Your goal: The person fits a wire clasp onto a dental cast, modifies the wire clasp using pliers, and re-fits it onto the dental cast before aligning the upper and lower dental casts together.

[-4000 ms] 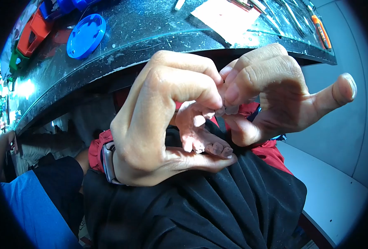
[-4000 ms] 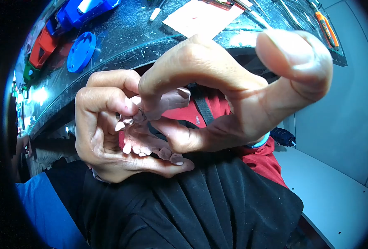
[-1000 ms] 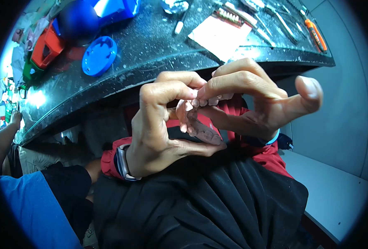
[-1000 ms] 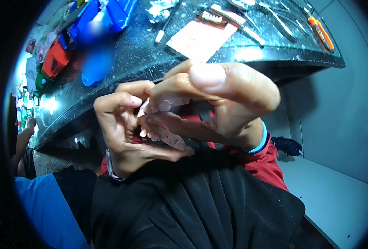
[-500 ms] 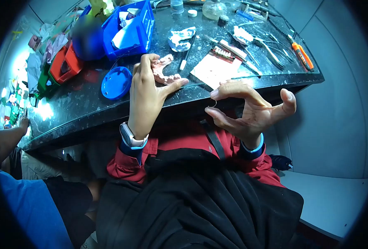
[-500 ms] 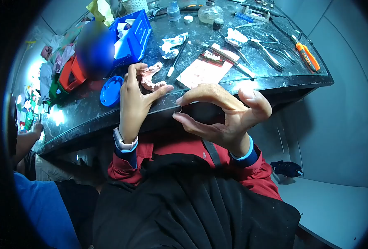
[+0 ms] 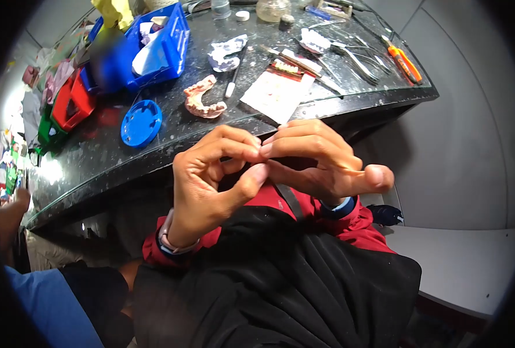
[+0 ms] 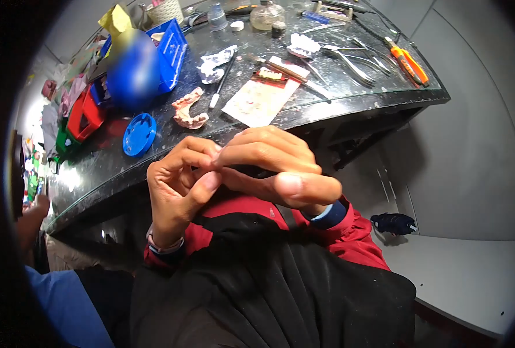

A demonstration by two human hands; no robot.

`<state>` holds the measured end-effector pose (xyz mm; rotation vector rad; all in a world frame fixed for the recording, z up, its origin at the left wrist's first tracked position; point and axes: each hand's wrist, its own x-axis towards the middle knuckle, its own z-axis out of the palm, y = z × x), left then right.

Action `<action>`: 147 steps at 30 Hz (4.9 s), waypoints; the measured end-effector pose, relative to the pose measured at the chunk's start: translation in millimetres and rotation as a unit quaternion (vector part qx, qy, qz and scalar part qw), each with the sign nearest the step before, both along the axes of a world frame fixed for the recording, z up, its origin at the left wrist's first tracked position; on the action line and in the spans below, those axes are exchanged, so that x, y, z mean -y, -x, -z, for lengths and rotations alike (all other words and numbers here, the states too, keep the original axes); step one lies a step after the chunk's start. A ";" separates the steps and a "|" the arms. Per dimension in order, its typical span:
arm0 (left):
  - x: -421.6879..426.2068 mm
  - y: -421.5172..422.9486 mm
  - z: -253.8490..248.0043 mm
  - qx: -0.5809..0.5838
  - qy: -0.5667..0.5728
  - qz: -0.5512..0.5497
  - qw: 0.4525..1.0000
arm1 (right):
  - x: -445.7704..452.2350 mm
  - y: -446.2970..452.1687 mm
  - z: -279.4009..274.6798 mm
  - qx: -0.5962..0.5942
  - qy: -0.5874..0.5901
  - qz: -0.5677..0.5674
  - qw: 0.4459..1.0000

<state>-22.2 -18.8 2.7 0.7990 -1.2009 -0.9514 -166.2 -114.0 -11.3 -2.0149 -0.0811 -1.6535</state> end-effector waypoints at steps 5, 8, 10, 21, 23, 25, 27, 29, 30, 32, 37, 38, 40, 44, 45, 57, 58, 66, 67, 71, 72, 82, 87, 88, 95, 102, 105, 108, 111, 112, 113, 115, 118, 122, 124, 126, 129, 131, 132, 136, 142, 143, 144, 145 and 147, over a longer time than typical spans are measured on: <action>-3.1 -3.6 -1.4 0.013 -0.042 0.022 0.999 | 11.7 12.3 10.0 -0.028 0.051 -0.064 0.996; -3.7 -1.9 2.7 0.005 -0.019 -0.006 1.000 | 25.4 25.5 -1.3 -0.018 0.091 0.068 0.993; -5.6 -1.7 -0.3 0.011 0.009 -0.043 0.999 | 47.9 42.6 -9.6 -0.036 0.077 0.262 0.961; -8.7 -0.1 -8.4 0.124 0.137 -0.131 0.974 | 202.1 107.5 9.2 -0.376 0.121 0.399 0.828; -7.7 0.6 -8.4 0.129 0.137 -0.129 0.974 | 210.5 111.0 8.1 -0.364 0.185 0.409 0.816; -6.5 0.2 -7.4 0.130 0.139 -0.129 0.973 | 217.0 115.2 -2.8 -0.386 0.139 0.438 0.800; -6.4 0.9 -6.7 0.129 0.141 -0.130 0.973 | 230.6 123.8 -5.8 -0.385 0.132 0.461 0.789; -6.8 1.4 -7.1 0.129 0.142 -0.130 0.973 | 248.1 131.1 -5.0 -0.404 0.105 0.461 0.783; -7.0 1.1 -7.3 0.136 0.151 -0.131 0.970 | 252.9 130.8 -4.9 -0.414 0.095 0.453 0.784; -6.8 0.4 -7.7 0.148 0.171 -0.135 0.965 | 257.0 132.9 0.5 -0.384 0.117 0.448 0.799; -7.9 0.4 -7.3 0.141 0.180 -0.144 0.963 | 230.2 141.5 -17.3 -0.369 0.082 0.434 0.818; -7.2 0.9 -7.6 0.141 0.183 -0.142 0.962 | 231.0 145.2 -15.6 -0.375 0.072 0.431 0.818; -6.1 1.7 -7.3 0.152 0.191 -0.139 0.960 | 241.2 151.1 -17.3 -0.383 0.055 0.427 0.817; -5.0 1.4 -6.7 0.173 0.196 -0.142 0.955 | 267.2 151.0 -21.3 -0.409 0.000 0.380 0.829; -5.2 1.5 -7.0 0.175 0.198 -0.146 0.953 | 272.5 146.7 -24.8 -0.475 -0.050 0.398 0.783; -11.2 0.0 -10.8 0.197 0.244 -0.165 0.935 | 299.8 141.8 -33.1 -0.580 -0.030 0.332 0.743; -12.0 0.0 -10.4 0.200 0.246 -0.165 0.934 | 303.3 140.6 -29.1 -0.584 -0.008 0.339 0.737; -14.5 -1.5 -14.5 0.209 0.252 -0.151 0.933 | 269.3 146.4 -40.7 -0.377 -0.003 0.349 0.858; -14.6 -1.3 -14.0 0.205 0.255 -0.147 0.933 | 249.9 141.7 -51.0 -0.345 0.005 0.347 0.872; -13.7 2.2 -13.6 0.196 0.266 -0.127 0.935 | 150.1 112.4 -73.5 -0.266 0.003 0.178 0.947; -13.6 3.2 -14.2 0.194 0.270 -0.121 0.935 | 123.9 113.4 -71.0 -0.305 0.004 0.154 0.940; -15.0 -4.3 -27.8 0.315 0.216 0.005 0.924 | 25.1 52.3 -41.4 -0.317 0.035 -0.248 0.915; -14.2 -3.6 -26.0 0.310 0.199 0.018 0.930 | 25.7 54.5 -40.5 -0.332 0.024 -0.240 0.912; -14.2 -3.4 -25.6 0.308 0.197 0.020 0.930 | 26.0 54.7 -39.9 -0.332 0.023 -0.239 0.912; -13.8 -4.9 -29.2 0.325 0.180 0.047 0.927 | 26.8 54.5 -33.4 -0.312 0.023 -0.244 0.918; -14.3 -1.7 -27.6 0.323 0.182 0.036 0.928 | 29.1 51.4 -27.7 -0.294 0.040 -0.261 0.919; -14.8 1.2 -25.1 0.318 0.185 0.014 0.930 | 30.5 49.9 -25.1 -0.292 0.047 -0.266 0.918; -15.1 3.9 -22.7 0.315 0.188 -0.005 0.930 | 30.8 48.1 -21.4 -0.281 0.049 -0.267 0.921; -15.0 4.2 -23.8 0.317 0.189 -0.009 0.929 | 29.8 47.3 -20.4 -0.271 0.045 -0.267 0.924; -15.0 4.1 -23.7 0.318 0.189 -0.010 0.929 | 30.3 47.5 -20.3 -0.276 0.046 -0.268 0.922; -14.9 4.0 -23.6 0.319 0.189 -0.011 0.929 | 30.6 47.7 -20.5 -0.280 0.047 -0.268 0.921; -15.3 4.5 -22.8 0.317 0.190 -0.017 0.929 | 29.5 45.5 -20.4 -0.274 0.040 -0.264 0.924; -11.3 8.1 -15.0 0.242 0.216 -0.057 0.944 | 29.0 45.2 -19.5 -0.270 0.032 -0.245 0.931; -5.7 11.5 -6.4 0.218 0.255 -0.096 0.937 | 31.1 45.8 -21.4 -0.272 0.032 -0.220 0.936; -5.8 12.7 -4.3 0.210 0.257 -0.095 0.938 | 28.3 48.2 -22.3 -0.278 0.011 -0.218 0.935; -6.3 12.5 -4.5 0.207 0.259 -0.092 0.939 | 27.5 48.3 -23.4 -0.281 0.002 -0.221 0.934; -7.1 12.8 -4.2 0.195 0.257 -0.088 0.942 | 27.9 47.8 -23.7 -0.279 0.002 -0.232 0.932; -7.1 12.1 -5.1 0.202 0.258 -0.086 0.941 | 28.0 48.2 -23.8 -0.281 -0.006 -0.238 0.930; -7.4 11.7 -5.2 0.206 0.258 -0.085 0.940 | 28.1 48.5 -23.8 -0.283 -0.004 -0.238 0.929; -9.0 11.3 -7.1 0.212 0.246 -0.078 0.942 | 28.5 48.5 -22.0 -0.285 0.001 -0.235 0.929; -11.3 11.9 -11.1 0.222 0.229 -0.075 0.945 | 28.2 47.2 -22.2 -0.272 0.019 -0.225 0.936; -11.4 12.0 -11.4 0.223 0.229 -0.076 0.944 | 28.2 47.2 -22.3 -0.269 0.021 -0.223 0.937; -11.7 12.2 -10.8 0.225 0.229 -0.077 0.944 | 28.8 47.0 -22.2 -0.270 0.036 -0.223 0.936; -11.9 12.4 -10.6 0.225 0.229 -0.078 0.944 | 30.2 46.7 -23.2 -0.272 0.050 -0.223 0.935; -12.1 12.8 -9.7 0.226 0.230 -0.080 0.943 | 31.7 46.2 -22.9 -0.270 0.066 -0.225 0.934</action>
